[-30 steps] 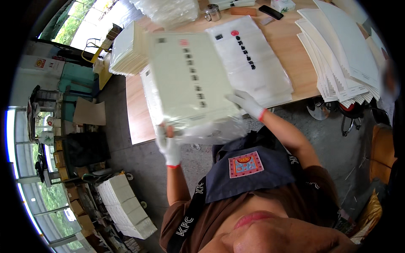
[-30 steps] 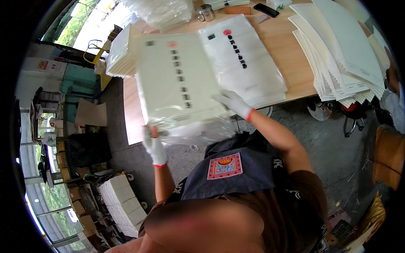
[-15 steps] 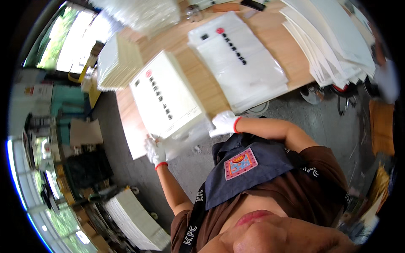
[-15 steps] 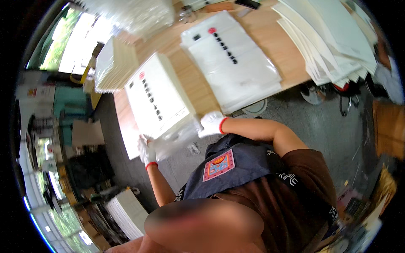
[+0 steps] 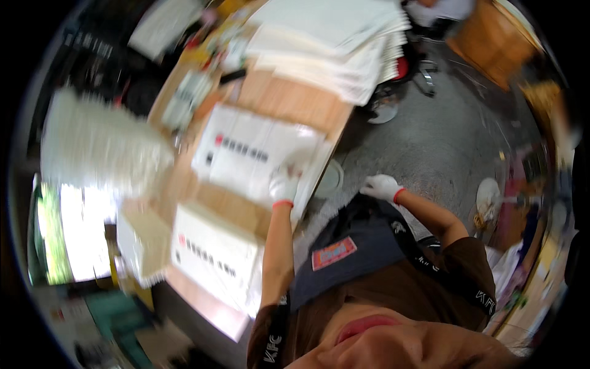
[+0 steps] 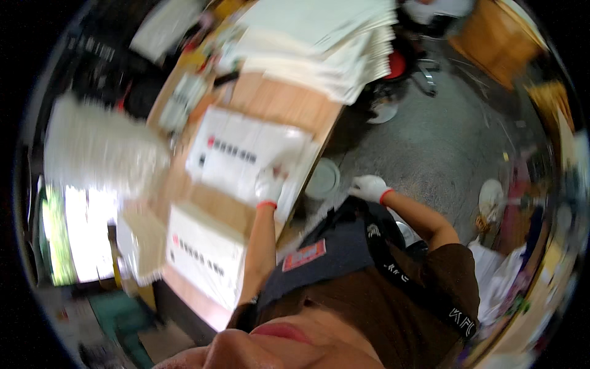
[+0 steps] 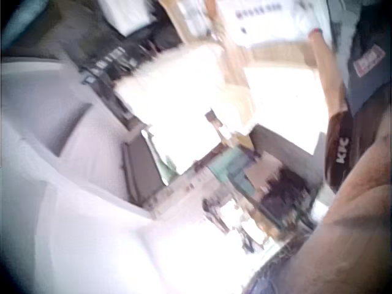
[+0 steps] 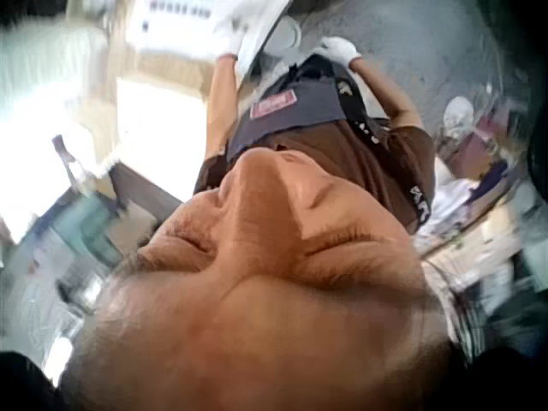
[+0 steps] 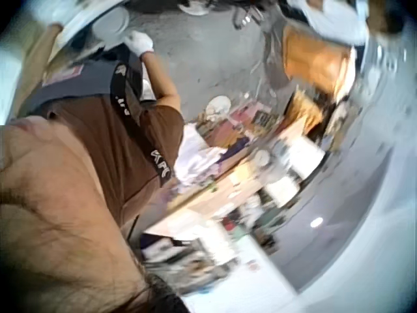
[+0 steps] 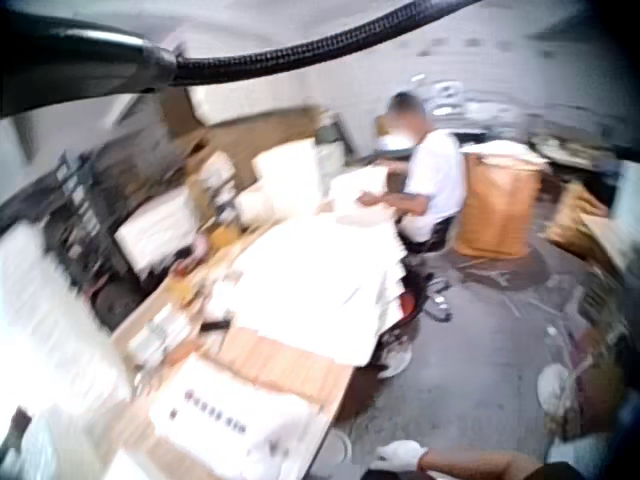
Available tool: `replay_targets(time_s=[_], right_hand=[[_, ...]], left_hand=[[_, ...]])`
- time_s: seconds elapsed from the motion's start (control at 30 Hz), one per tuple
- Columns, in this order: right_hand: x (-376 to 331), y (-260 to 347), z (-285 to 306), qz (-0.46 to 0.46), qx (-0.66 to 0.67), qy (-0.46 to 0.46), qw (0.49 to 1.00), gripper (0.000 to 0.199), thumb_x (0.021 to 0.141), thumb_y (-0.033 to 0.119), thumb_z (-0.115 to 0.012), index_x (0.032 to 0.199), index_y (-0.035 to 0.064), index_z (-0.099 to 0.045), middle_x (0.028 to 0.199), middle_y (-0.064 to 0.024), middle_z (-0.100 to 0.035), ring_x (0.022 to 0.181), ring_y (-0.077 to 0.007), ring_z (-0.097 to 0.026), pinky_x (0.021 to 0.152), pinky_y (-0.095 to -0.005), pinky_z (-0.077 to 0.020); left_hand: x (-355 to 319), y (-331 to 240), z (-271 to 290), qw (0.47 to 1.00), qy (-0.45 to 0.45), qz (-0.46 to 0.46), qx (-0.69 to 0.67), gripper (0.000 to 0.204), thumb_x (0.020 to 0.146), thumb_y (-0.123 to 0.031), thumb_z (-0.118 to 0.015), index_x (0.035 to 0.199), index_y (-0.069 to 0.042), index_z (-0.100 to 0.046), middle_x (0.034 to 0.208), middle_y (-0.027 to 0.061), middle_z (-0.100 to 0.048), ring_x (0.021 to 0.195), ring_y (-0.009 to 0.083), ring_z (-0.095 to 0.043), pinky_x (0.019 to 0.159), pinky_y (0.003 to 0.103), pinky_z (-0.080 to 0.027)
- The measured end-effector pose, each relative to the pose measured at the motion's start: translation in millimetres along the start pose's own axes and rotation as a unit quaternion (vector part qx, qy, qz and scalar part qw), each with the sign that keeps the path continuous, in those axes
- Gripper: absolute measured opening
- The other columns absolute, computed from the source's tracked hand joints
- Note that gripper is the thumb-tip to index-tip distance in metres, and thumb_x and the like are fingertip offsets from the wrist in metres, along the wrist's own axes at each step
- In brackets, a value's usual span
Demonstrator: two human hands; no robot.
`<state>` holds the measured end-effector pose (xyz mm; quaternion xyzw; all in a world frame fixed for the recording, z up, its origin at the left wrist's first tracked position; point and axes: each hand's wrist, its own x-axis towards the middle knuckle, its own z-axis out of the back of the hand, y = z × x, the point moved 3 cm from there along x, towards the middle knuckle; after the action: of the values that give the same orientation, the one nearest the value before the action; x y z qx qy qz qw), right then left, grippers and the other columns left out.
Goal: The person repeatedly picks up stacks of white paper documents and places them into clear plastic sleeves on a table. The person then folds the top of the sleeve to seal it and sets the packaged item aside. This process is repeated continuously throughout the clip.
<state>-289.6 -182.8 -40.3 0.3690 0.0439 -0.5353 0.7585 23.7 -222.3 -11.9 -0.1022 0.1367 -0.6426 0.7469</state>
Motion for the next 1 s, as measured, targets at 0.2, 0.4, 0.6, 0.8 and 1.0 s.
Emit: replay_targets(time_s=[0.2,0.4,0.6,0.8,1.0], right_hand=[[-43,-125,-77,-0.168,0.064,-0.015,0.984,0.049,0.084,0.047,-0.053,0.096,0.0023,-0.067,0.099,-0.0207,-0.065,0.096,-0.0365,-0.061,0.081,-0.045,-0.0474],[-76,-152,-99,-0.25,0.103,0.046,0.962,0.053,0.084,0.049,-0.053,0.1,-0.0005,-0.066,0.105,-0.0203,-0.064,0.101,-0.0353,-0.06,0.084,-0.0445,-0.0467],[-50,-122,-47,-0.193,0.2,-0.023,0.96,0.045,0.086,0.044,-0.053,0.105,0.0056,-0.065,0.102,-0.0163,-0.065,0.092,-0.0312,-0.063,0.083,-0.0412,-0.0477],[54,54,48,0.046,0.393,0.042,0.917,0.057,0.084,0.056,-0.055,0.108,0.0054,-0.059,0.082,-0.007,-0.063,0.071,-0.017,-0.061,0.065,-0.0282,-0.0501],[132,200,50,0.21,0.206,-0.045,0.955,0.049,0.089,0.053,-0.047,0.096,0.0072,-0.063,0.088,-0.0176,-0.064,0.078,-0.0332,-0.062,0.069,-0.0423,-0.0482]], left_hand=[[34,35,-39,0.977,0.021,-0.027,-0.209,0.02,0.071,-0.017,-0.069,0.081,0.001,-0.067,0.078,0.0176,-0.067,0.071,0.0265,-0.064,0.069,0.037,-0.05],[33,20,-20,0.973,0.08,-0.038,-0.213,0.028,0.082,-0.023,-0.058,0.086,0.004,-0.065,0.08,0.0175,-0.067,0.073,0.0258,-0.062,0.07,0.036,-0.049],[25,17,8,0.96,0.022,-0.032,-0.276,0.029,0.088,-0.019,-0.05,0.094,0.006,-0.062,0.088,0.0193,-0.066,0.081,0.027,-0.06,0.076,0.036,-0.046],[33,21,47,0.95,-0.021,-0.006,-0.313,0.027,0.09,-0.022,-0.054,0.095,0.002,-0.065,0.081,0.0096,-0.065,0.074,0.0161,-0.057,0.069,0.031,-0.046],[14,25,78,0.959,-0.081,0.02,-0.269,0.017,0.09,-0.011,-0.049,0.095,-0.001,-0.063,0.075,0.0071,-0.06,0.072,0.0121,-0.053,0.07,0.028,-0.045]])
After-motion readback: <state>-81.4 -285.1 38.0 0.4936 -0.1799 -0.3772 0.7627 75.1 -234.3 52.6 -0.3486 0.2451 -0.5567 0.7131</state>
